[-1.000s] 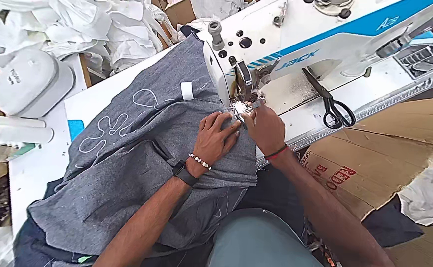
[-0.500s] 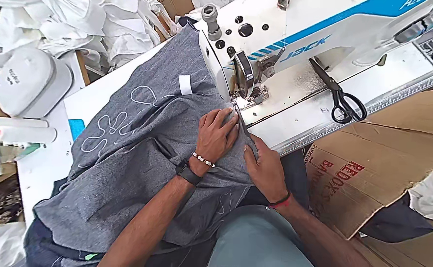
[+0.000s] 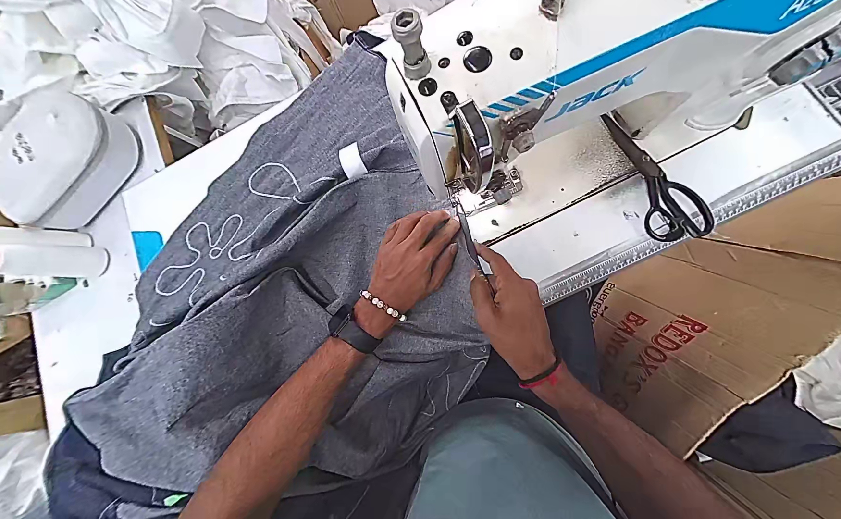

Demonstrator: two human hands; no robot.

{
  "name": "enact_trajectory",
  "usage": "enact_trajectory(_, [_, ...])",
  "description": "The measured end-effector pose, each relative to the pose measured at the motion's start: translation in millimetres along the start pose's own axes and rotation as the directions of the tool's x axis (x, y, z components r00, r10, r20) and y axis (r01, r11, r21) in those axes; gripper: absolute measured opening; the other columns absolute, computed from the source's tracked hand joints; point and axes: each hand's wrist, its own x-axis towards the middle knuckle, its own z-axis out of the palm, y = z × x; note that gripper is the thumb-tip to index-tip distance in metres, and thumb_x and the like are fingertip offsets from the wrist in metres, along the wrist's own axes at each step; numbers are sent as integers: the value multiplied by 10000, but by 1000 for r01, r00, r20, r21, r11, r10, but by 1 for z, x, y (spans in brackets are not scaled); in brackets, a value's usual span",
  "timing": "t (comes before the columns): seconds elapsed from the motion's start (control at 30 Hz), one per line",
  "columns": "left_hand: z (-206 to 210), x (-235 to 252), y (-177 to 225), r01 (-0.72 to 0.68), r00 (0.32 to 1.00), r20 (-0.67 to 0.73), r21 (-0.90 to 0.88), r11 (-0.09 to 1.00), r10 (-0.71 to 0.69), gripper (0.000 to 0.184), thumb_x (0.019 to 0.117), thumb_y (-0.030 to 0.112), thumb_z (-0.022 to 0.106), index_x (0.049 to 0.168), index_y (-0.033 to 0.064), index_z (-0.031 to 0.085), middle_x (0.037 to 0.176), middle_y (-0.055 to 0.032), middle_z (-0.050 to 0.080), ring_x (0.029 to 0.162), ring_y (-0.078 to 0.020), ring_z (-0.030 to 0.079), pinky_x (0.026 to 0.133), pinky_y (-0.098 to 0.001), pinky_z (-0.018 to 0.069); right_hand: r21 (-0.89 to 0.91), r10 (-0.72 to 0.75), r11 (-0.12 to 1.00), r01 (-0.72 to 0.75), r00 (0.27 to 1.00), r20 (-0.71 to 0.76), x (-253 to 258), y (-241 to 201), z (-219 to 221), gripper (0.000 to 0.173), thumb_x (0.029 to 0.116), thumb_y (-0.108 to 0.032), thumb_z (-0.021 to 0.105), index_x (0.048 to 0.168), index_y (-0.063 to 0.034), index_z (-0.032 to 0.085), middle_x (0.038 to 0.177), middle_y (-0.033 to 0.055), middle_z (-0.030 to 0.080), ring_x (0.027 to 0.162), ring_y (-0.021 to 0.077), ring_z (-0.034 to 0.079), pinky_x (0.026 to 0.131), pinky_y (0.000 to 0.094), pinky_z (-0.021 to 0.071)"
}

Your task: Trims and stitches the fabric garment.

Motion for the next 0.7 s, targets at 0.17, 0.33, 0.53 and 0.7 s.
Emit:
enact_trajectory(0.17, [0, 3, -1, -11, 999, -30, 10, 1000, 12, 375, 1059, 368, 477, 1332, 239, 700, 1409, -39, 619, 1326, -256, 537, 1118, -457, 395, 9, 2, 1000, -1, 1000, -16, 3, 1, -1, 416, 1034, -229, 495, 1398, -89, 640, 576, -35, 520, 456, 88, 425, 454, 294, 399])
enact_trajectory(0.33, [-3, 7, -9, -73, 996, -53, 59, 996, 76, 334, 1035, 378, 539, 1270, 256, 742, 1358, -35, 646, 1291, -270, 542, 1089, -471, 388, -61, 20, 998, -21, 1000, -17, 16, 2, 5, 415, 1032, -228, 488, 1401, -127, 647, 590, -14, 549, 466, 127, 469, 461, 345, 430])
enact_trajectory(0.53, [5, -3, 15, 67, 998, -10, 38, 997, -66, 410, 1045, 312, 465, 1388, 183, 648, 1465, -59, 578, 1389, -278, 493, 1152, -464, 388, -272, 47, 961, -38, 998, 29, 8, -5, 7, 484, 1005, -367, 534, 1413, -115, 603, 679, 56, 666, 600, 250, 659, 549, 463, 531])
enact_trajectory(0.7, [6, -5, 15, 104, 994, 11, 24, 994, -104, 457, 1054, 408, 437, 1435, 224, 609, 1506, -34, 535, 1409, -265, 454, 1158, -463, 356, -198, -15, 980, 23, 999, 43, -18, 0, 0, 433, 1029, -282, 481, 1373, -67, 633, 641, 21, 635, 540, 174, 604, 523, 377, 513])
